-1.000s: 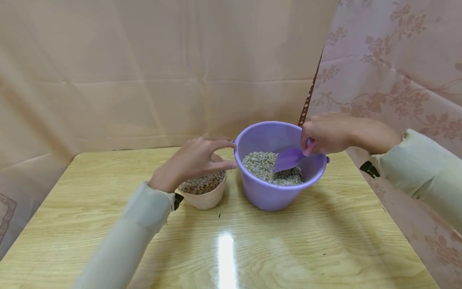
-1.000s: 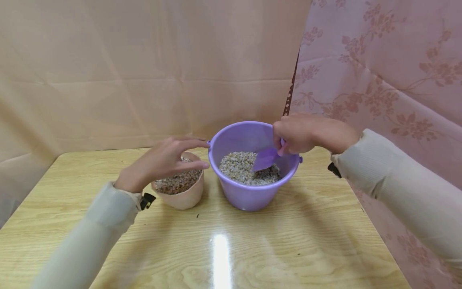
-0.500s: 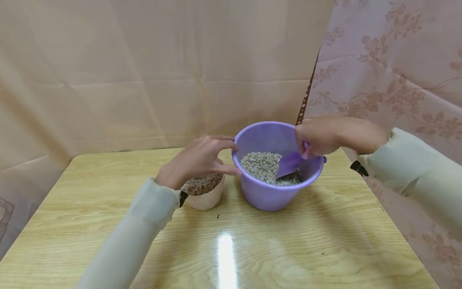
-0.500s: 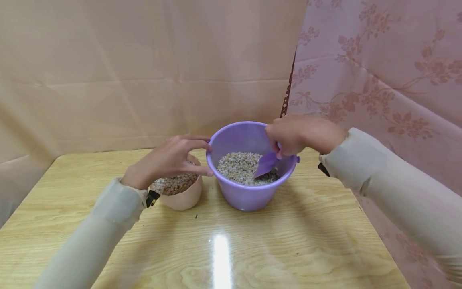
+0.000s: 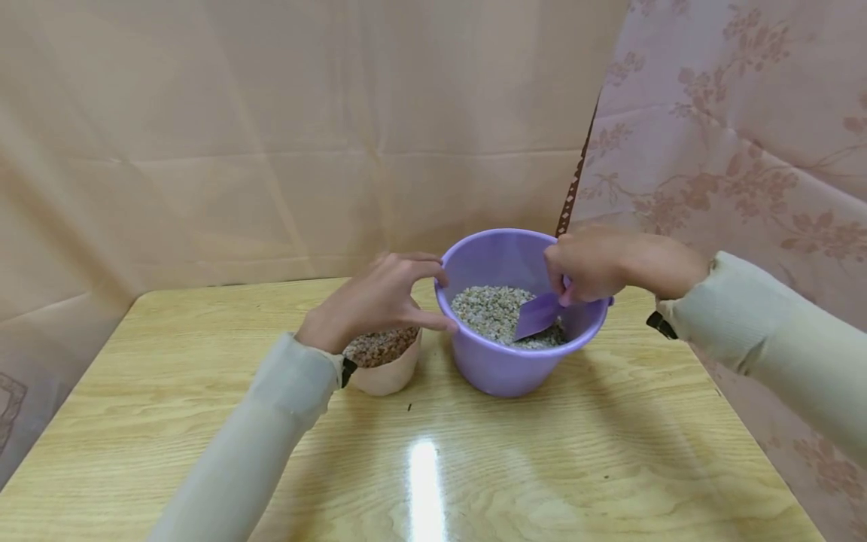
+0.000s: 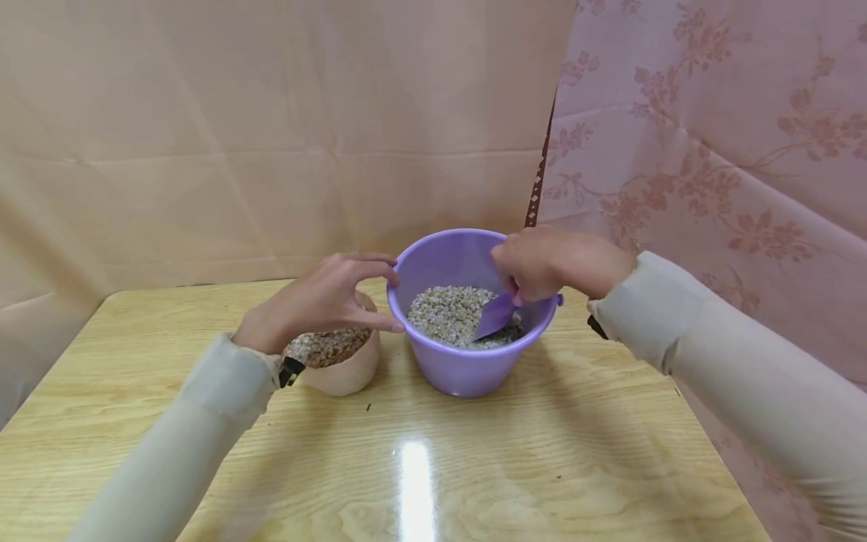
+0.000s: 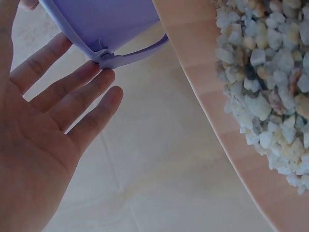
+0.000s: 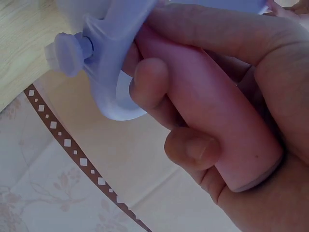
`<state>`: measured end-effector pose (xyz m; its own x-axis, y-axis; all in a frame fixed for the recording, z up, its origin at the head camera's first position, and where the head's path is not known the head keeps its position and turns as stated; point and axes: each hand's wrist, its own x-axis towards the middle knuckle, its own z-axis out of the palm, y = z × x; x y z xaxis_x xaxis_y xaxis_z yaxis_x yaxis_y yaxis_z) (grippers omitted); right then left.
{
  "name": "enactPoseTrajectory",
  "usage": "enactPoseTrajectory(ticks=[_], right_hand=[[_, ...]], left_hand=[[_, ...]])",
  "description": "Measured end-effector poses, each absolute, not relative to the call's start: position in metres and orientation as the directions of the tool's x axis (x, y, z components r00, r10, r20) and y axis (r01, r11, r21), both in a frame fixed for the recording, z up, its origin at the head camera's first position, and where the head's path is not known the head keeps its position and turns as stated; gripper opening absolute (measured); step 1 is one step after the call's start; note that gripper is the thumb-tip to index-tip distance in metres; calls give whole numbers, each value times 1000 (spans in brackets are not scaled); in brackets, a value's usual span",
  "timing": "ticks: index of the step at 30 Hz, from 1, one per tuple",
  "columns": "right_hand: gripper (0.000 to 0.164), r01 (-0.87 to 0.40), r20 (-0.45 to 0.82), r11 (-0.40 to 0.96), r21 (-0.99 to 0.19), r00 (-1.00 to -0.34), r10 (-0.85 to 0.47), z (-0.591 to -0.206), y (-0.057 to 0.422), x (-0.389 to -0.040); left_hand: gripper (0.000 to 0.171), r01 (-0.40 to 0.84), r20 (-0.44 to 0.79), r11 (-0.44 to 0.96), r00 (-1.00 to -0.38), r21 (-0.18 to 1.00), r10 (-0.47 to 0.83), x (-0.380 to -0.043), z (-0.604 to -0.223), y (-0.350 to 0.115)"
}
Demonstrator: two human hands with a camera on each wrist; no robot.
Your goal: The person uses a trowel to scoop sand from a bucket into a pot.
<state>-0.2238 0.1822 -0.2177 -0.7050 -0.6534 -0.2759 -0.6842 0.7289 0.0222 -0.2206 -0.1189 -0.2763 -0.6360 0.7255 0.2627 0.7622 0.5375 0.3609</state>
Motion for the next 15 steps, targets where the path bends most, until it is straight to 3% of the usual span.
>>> enactPoseTrajectory(ticks=[15], right_hand=[[14,-703,-207,711,10,-697,-686,-234,181,-224]], left_hand=[[55,753,255,544,-645,369,720,-220,-276,-120]])
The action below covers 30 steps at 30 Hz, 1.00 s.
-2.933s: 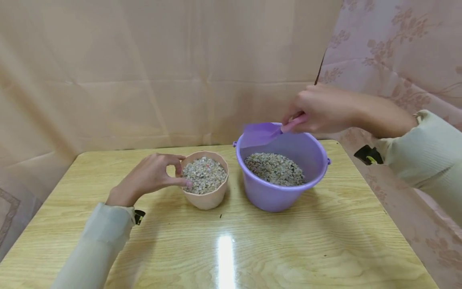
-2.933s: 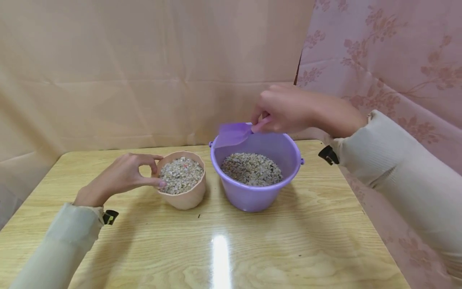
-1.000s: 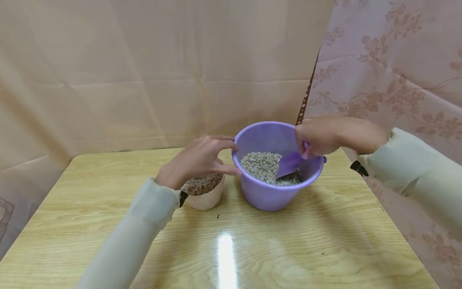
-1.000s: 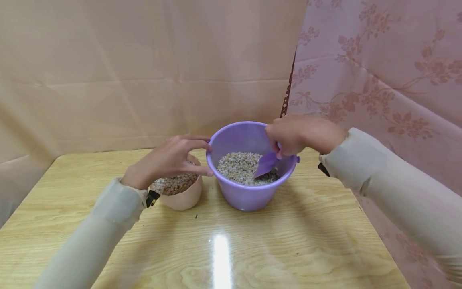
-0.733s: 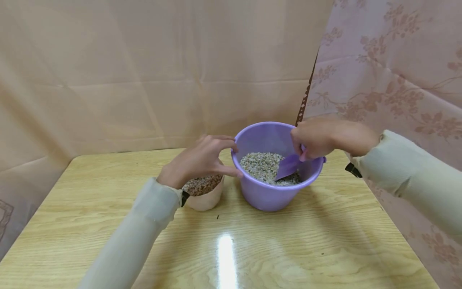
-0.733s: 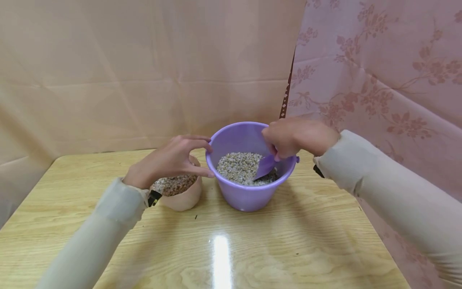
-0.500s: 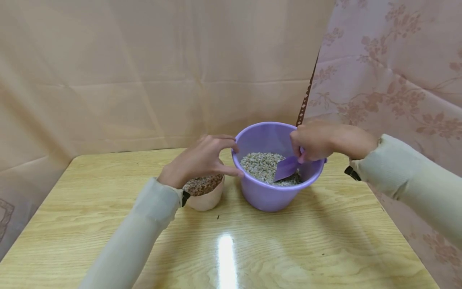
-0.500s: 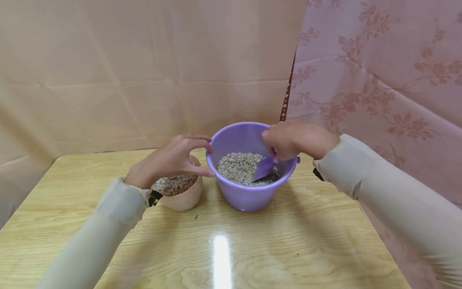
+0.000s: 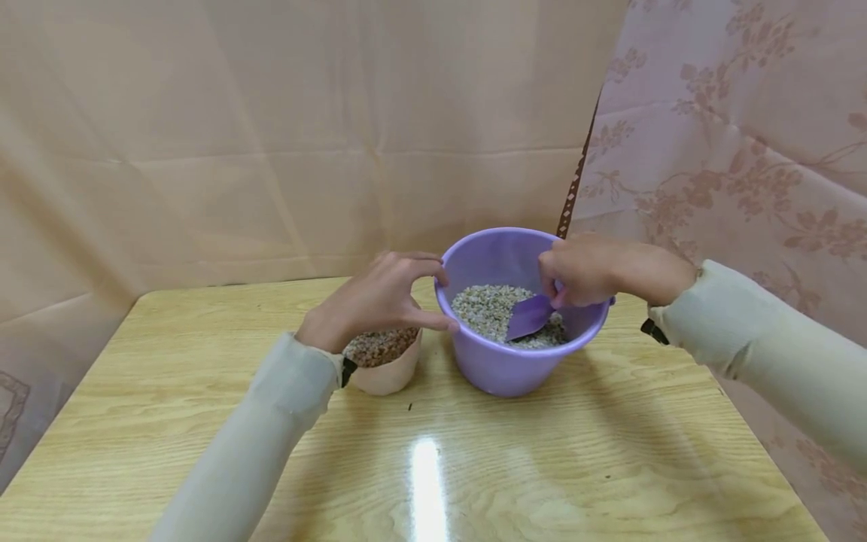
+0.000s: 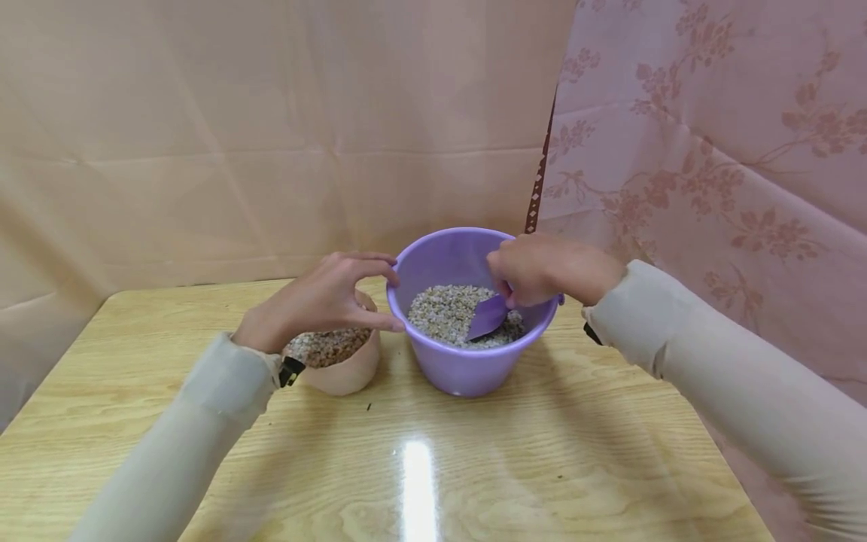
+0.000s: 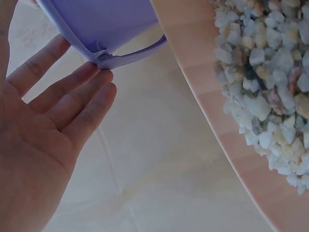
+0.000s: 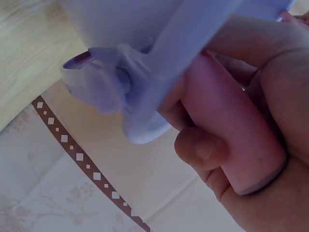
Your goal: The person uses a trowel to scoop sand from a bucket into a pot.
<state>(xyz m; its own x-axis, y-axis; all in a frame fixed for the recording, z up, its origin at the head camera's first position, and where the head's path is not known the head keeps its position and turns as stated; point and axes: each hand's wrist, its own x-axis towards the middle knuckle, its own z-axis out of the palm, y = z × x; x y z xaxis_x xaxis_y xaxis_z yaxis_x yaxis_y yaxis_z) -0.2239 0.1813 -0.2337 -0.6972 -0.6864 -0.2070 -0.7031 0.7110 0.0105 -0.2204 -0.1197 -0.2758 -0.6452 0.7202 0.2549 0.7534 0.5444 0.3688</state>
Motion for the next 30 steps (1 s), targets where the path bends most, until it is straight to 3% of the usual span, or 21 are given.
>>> enactPoseTrajectory(ticks=[10,20,30], right_hand=[[15,-740,-183,672,-16,-659,-730,-243,188,-228],[17,-795,-82,605,-48,-600,-796,-255,192,-232],[22,-801,-56,594,-78,-592,-804,-259,194,-231]], left_hand=[[55,758,260,555,-645,343,719,-219,-277,-116],[57,751,280,546,-651,371,706,-220,-275,-117],[57,751,284,552,-653,362,702,-219,-277,-117]])
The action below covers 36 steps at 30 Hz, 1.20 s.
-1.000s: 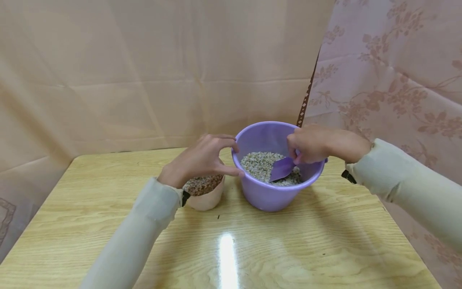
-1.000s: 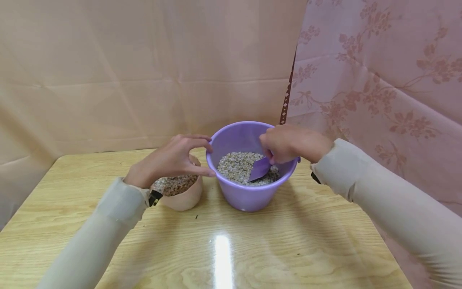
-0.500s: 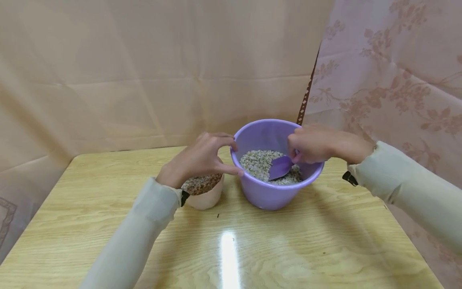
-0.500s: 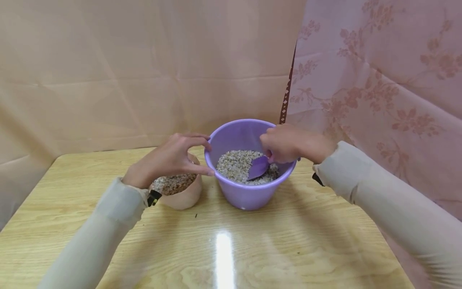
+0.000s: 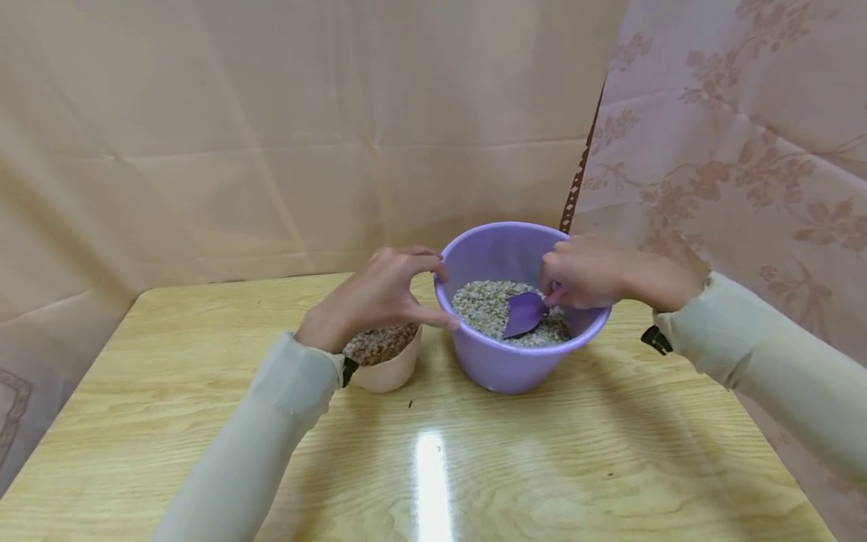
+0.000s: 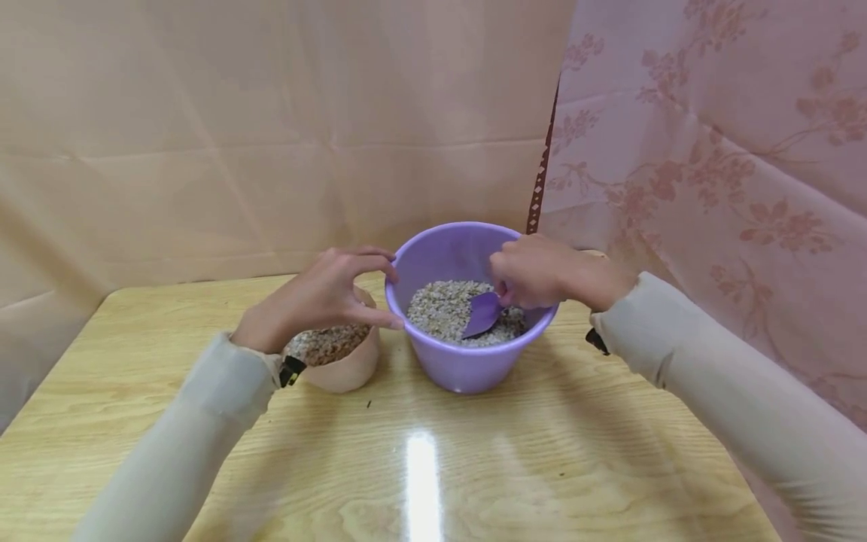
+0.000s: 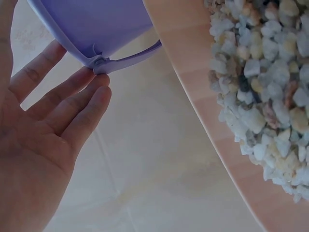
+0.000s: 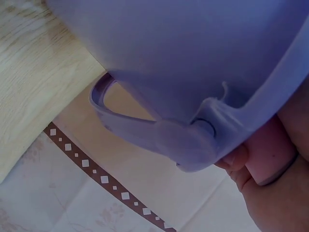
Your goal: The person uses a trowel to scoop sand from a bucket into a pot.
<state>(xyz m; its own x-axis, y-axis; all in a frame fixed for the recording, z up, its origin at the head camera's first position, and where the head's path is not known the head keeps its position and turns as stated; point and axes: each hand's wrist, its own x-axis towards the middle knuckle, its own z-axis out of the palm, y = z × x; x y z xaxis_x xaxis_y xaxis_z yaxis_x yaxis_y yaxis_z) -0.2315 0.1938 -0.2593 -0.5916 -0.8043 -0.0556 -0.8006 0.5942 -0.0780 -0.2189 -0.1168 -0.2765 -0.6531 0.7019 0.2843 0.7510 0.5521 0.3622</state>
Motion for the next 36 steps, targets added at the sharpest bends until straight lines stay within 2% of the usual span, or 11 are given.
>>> enactPoseTrajectory(ticks=[2,8,28,36], right_hand=[[24,-802,-52,592,-86,-589,-806,-261,194,-232],[16,-802,-38,580,-146,-581,-813,-270,192,-233],[16,-812,20,563,-153,-572,-820,-277,191,-233],[13,-802,11,575,-160,-584,-812,-276,192,-231]], left_hand=[[57,751,285,554,-653,359,701,-219,-276,-116],[55,765,299,534,-637,360,710,-218,-278,-116],[55,790,344,500,-608,356,716,-218,-280,-117],[53,782,325,510,-617,358,717,-218,-279,-118]])
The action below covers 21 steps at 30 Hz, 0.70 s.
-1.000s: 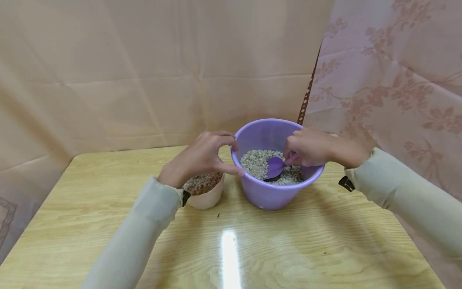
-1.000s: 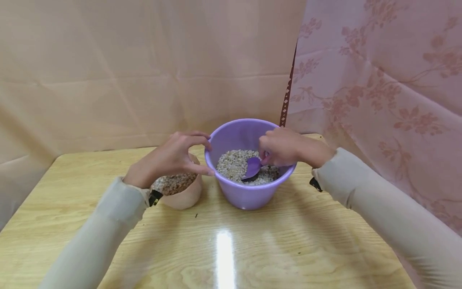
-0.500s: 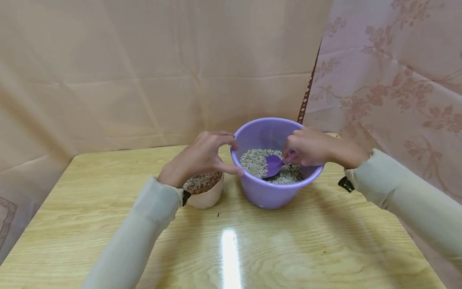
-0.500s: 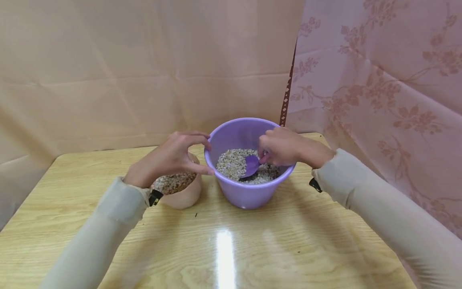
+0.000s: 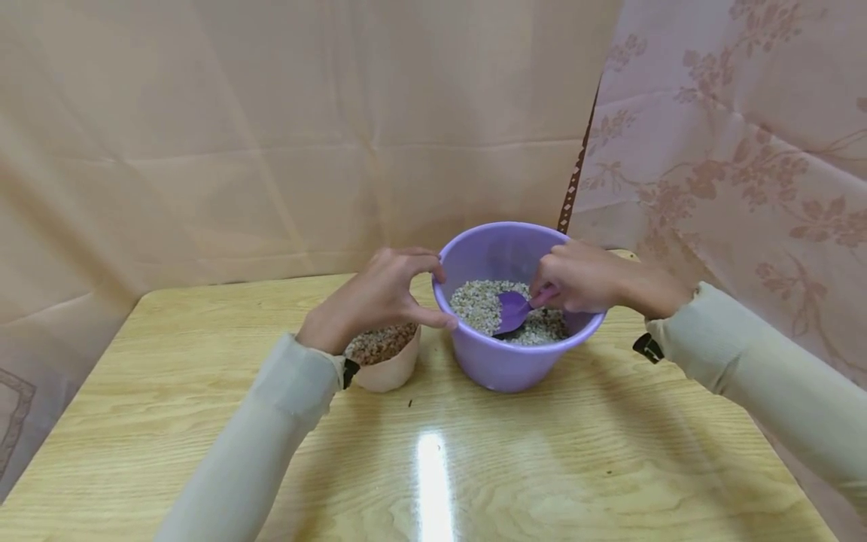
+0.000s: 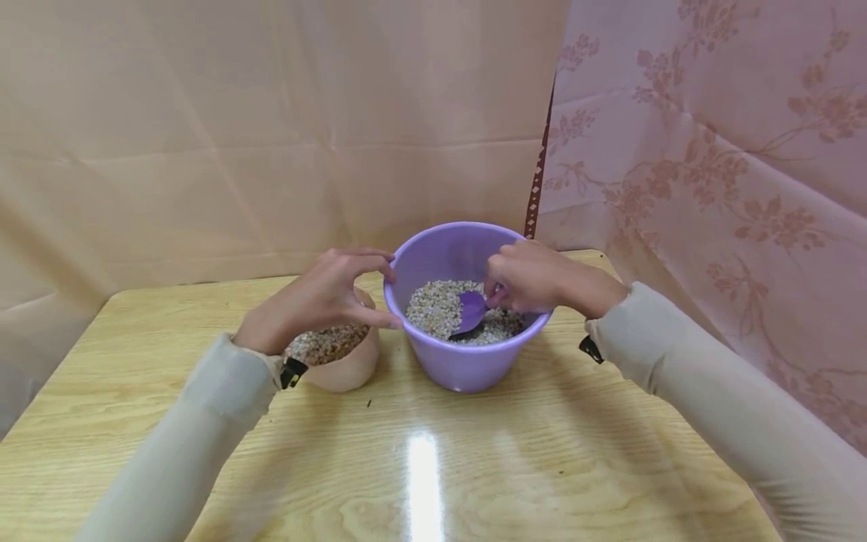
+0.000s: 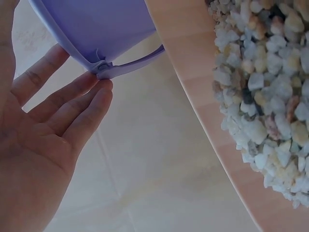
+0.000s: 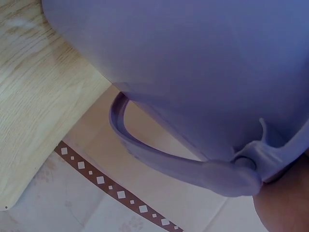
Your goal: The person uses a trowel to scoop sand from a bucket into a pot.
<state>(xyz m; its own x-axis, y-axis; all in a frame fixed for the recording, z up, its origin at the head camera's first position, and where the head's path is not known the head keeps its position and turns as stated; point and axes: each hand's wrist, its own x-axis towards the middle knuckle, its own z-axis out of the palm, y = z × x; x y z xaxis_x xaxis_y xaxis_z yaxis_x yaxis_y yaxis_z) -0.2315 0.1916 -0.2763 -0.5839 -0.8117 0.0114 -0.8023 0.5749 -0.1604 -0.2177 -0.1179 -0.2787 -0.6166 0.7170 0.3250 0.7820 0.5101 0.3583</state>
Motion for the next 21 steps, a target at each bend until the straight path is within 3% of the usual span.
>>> enactPoseTrajectory(ticks=[21], right_hand=[[14,-802,33,571,-175,-584,-811,-278,192,-230]], left_hand=[[49,776,326,506,-622,376,712,-215,-279,-119]])
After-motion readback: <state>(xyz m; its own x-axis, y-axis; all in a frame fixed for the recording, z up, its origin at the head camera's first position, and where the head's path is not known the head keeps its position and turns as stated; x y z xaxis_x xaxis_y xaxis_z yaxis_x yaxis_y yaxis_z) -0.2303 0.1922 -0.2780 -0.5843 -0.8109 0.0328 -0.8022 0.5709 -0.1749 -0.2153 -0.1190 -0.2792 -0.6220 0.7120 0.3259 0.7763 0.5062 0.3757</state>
